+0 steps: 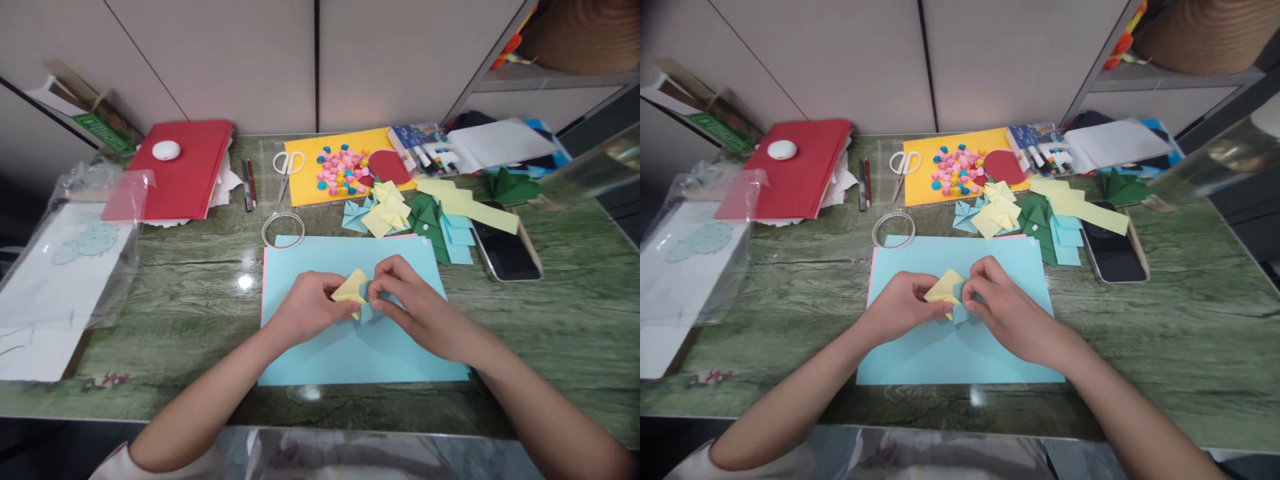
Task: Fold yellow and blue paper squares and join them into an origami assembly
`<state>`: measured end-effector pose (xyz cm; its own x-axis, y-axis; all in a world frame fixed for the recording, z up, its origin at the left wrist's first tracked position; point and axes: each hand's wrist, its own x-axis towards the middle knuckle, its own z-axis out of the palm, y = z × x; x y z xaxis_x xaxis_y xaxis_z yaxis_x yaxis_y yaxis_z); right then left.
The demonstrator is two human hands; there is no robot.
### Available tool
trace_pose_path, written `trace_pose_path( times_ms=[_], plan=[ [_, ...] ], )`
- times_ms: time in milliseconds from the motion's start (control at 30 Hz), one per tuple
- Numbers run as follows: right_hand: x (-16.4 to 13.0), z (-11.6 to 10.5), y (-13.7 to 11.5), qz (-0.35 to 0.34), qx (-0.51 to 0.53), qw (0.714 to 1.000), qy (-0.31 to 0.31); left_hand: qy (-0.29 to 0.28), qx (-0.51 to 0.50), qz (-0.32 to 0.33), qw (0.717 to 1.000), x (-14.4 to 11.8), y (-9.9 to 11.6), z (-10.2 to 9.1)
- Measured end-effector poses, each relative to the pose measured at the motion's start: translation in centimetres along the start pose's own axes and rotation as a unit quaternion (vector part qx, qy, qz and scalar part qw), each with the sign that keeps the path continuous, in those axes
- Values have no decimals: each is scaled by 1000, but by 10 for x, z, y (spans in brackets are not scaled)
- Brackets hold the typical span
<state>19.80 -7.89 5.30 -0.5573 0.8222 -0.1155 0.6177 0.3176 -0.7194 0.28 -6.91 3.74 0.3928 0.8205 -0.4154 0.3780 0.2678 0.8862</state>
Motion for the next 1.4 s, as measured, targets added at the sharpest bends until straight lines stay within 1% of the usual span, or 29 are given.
trace_pose_path(
  times_ms=[100,333,533,800,1133,1200,1267,1333,1400],
  plan=[
    [0,0,0,4,-2,1000,-4,-15,-7,-9,1000,0,-1,-1],
    [-1,-2,-2,5,-2,1000,-10,-25,-13,-13,1000,-1,0,-3],
    [-2,-4,-1,5,-1,1000,-21,-18,-10,-12,1000,0,-1,-2],
    [-2,-1,-1,18,4,1000,-17,-11,-7,-13,1000,2,-4,0],
    [0,1,-1,4,1,1000,-15,-20,-20,-13,1000,2,-5,-1],
    [0,1,-1,1,-3,1000,-7,-9,-22,4,1000,2,-5,0],
    [-1,1,0,-4,-7,1000,0,22,-13,23,999,2,-4,1],
    [-1,1,1,-9,-10,1000,-1,54,12,37,998,1,-4,1],
    [-2,1,2,-11,-12,1000,-7,68,38,48,996,0,-4,2]
  ],
)
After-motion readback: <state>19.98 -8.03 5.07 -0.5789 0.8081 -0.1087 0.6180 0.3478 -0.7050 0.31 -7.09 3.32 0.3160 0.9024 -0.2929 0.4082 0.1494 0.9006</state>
